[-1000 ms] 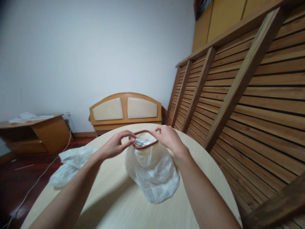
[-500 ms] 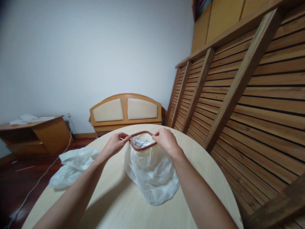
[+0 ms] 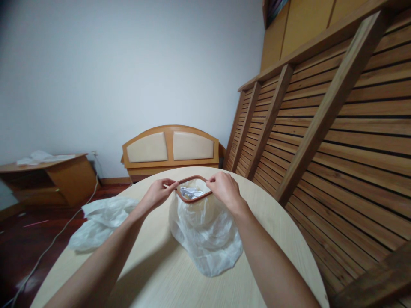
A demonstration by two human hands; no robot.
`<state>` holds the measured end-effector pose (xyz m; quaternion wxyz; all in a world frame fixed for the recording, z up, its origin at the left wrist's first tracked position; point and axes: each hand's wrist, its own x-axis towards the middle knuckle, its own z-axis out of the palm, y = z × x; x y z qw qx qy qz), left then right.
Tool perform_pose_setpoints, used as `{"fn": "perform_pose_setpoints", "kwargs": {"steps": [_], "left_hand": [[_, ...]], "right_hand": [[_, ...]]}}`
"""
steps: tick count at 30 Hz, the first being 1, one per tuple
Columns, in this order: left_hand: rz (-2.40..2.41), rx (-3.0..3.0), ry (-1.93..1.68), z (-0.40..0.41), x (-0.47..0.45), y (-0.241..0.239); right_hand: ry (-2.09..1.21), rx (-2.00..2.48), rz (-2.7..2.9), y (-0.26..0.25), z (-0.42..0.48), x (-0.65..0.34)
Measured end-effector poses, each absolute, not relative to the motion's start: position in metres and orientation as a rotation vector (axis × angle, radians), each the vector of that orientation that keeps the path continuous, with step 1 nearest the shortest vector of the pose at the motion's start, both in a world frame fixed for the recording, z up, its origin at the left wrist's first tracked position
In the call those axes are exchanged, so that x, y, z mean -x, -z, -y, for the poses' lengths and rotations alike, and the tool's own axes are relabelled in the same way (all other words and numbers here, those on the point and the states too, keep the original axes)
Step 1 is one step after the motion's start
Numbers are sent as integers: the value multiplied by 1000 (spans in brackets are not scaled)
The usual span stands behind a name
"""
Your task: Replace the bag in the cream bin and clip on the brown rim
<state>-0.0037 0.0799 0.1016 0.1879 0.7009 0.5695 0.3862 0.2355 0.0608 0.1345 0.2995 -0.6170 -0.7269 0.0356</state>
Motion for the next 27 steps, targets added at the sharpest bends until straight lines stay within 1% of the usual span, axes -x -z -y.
{"fn": "perform_pose_setpoints", "kwargs": {"steps": [16,21,24,27], "left_hand": [[-1555,-1992,-1150,-81,1,-102],[-1521,-2019,-1316,-75,-5,-110],[-1401,-2136,-1380,-65,-5,-119],[-1178,-2391,-1330,-52,-2,-128]], "right_hand": [[-61,1534,1866,-128,-73,-240],[-94,1454,1807,-132,-74,-246],[-117,1450,1796,-134,-74,-250],[-152,1451,1809,-134,-75,-254]]}}
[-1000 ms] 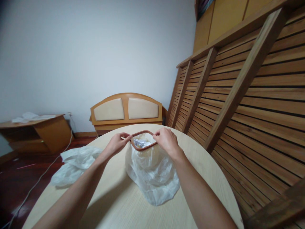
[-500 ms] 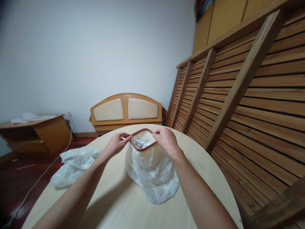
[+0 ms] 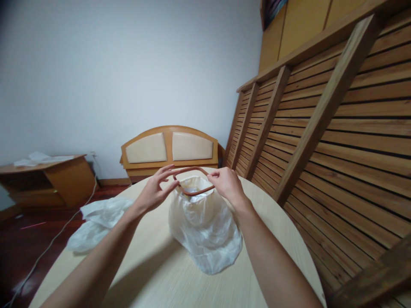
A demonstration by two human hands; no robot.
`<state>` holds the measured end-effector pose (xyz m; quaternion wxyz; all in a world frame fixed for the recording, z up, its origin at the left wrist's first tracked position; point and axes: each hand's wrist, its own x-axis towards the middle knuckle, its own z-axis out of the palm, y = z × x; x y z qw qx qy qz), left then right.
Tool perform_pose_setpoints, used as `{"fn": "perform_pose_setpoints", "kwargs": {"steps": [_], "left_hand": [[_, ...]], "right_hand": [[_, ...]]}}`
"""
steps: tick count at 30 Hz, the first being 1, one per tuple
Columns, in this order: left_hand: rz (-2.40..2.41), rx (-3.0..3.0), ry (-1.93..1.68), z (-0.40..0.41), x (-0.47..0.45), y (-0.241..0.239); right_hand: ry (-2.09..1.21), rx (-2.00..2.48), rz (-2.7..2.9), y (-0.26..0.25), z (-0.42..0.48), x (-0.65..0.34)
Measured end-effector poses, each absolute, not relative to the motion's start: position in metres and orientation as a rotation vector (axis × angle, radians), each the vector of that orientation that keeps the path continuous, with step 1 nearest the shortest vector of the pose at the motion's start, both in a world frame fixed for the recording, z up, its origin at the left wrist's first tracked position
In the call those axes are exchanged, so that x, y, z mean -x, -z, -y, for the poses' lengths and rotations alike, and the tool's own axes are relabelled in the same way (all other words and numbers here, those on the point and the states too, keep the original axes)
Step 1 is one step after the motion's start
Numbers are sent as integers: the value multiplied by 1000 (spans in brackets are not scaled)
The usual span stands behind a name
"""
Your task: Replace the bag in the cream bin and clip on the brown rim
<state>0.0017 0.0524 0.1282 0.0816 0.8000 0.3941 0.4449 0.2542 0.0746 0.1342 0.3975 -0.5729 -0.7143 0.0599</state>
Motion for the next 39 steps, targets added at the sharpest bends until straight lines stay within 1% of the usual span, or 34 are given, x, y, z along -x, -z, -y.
{"fn": "perform_pose_setpoints", "kwargs": {"steps": [6,12,19,28,39], "left_hand": [[-804,-2706,-1159,-48,5,-133],[-590,-2704,-1098,-57,0,-127],[-651,-2670,-1141,-59,-2,-122],[-661,-2667,-1245,-59,-5,-119],[-688,-2675,-1202,-63,-5,-116]], "right_hand": [[-184,1409,1834,-136,-71,-258],[-192,1419,1866,-139,-68,-258],[-39,1250,2003,-134,-65,-244],[-156,1099,2271,-136,-48,-236],[-160,1091,2260,-141,-45,-237]]}}
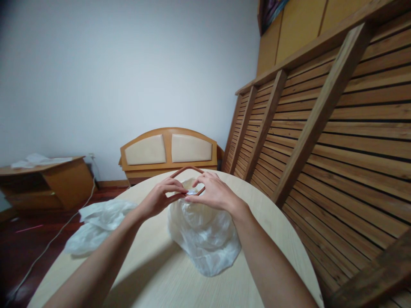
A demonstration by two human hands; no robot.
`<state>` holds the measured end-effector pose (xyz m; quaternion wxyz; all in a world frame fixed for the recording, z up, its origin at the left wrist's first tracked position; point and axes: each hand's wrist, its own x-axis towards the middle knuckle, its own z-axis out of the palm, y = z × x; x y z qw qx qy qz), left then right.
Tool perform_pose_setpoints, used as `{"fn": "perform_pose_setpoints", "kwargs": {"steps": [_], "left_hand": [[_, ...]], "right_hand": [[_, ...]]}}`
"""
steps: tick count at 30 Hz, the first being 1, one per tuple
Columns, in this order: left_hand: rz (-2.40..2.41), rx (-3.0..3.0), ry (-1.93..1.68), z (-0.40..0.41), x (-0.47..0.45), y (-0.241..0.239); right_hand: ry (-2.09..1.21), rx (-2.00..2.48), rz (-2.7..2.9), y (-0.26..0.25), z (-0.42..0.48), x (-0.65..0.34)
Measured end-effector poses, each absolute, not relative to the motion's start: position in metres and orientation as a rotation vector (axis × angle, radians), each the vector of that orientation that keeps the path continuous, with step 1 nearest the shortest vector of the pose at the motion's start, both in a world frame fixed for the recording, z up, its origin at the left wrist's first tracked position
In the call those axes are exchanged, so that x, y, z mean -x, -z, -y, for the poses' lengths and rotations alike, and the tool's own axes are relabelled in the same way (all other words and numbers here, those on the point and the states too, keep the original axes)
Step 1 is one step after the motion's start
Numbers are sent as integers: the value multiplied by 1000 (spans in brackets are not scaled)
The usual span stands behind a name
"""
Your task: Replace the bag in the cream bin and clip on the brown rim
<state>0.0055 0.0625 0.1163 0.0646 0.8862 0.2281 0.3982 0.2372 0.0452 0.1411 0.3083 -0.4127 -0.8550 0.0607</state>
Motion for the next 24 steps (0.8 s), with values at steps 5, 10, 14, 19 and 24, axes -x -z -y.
{"fn": "perform_pose_setpoints", "kwargs": {"steps": [5,10,14,19,24], "left_hand": [[-759,-2675,-1274,-59,-4,-116],[-769,-2637,-1167,-49,-6,-122],[-654,-2634,-912,-44,-10,-125],[-695,-2574,-785,-45,-11,-122],[-686,-2573,-787,-46,-10,-122]], "right_hand": [[-100,1173,2191,-147,-48,-245],[-88,1349,2039,-142,-70,-276],[-37,1606,1815,-121,-92,-305],[113,1924,1657,-80,-115,-327],[63,2113,1533,-35,-128,-339]]}}
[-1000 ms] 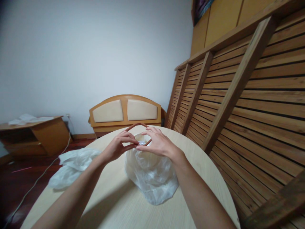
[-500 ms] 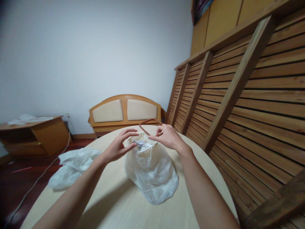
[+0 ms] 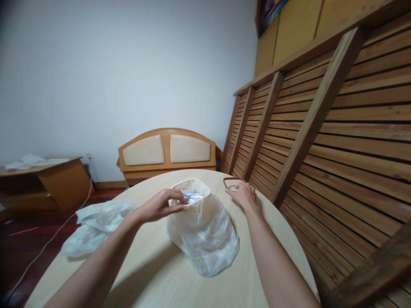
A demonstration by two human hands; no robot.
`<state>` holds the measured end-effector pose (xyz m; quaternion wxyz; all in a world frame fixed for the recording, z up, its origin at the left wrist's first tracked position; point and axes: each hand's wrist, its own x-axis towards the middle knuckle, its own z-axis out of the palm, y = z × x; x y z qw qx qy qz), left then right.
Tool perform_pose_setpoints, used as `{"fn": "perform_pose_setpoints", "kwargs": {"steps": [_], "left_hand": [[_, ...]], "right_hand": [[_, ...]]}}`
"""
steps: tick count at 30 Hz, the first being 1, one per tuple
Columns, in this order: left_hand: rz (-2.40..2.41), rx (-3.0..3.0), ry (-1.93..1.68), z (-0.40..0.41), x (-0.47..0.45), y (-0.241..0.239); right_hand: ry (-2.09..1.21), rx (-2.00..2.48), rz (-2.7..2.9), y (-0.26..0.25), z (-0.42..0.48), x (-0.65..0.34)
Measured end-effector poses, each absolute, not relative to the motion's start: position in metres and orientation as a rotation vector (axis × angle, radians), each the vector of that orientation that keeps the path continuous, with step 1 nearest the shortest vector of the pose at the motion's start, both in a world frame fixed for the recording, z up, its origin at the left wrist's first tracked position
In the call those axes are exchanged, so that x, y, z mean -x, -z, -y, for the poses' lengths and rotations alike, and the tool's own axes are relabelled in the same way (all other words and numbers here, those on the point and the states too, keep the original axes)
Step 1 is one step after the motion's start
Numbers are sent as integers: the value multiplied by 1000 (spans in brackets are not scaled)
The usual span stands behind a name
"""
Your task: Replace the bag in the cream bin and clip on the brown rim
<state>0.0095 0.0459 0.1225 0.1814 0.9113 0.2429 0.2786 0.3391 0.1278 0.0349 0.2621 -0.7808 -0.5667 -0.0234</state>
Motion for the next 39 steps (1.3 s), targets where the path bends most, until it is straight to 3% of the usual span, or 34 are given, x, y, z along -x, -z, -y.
{"fn": "perform_pose_setpoints", "kwargs": {"steps": [8,24,31,34,39], "left_hand": [[-703,-2574,-785,-49,-8,-120],[-757,-2672,-1067,-50,3,-98],[-1069,-2584,-1615,-24,18,-42],[-1108,-2608,-1647,-17,26,-24],[-601,-3086,-1361,-12,22,-20]], "right_hand": [[29,2135,1578,13,-137,-360],[-28,2186,1558,34,-147,-368],[-77,2003,1531,7,-140,-357],[-180,1802,1613,-15,-140,-347],[-333,1558,1778,-55,-139,-327]]}}
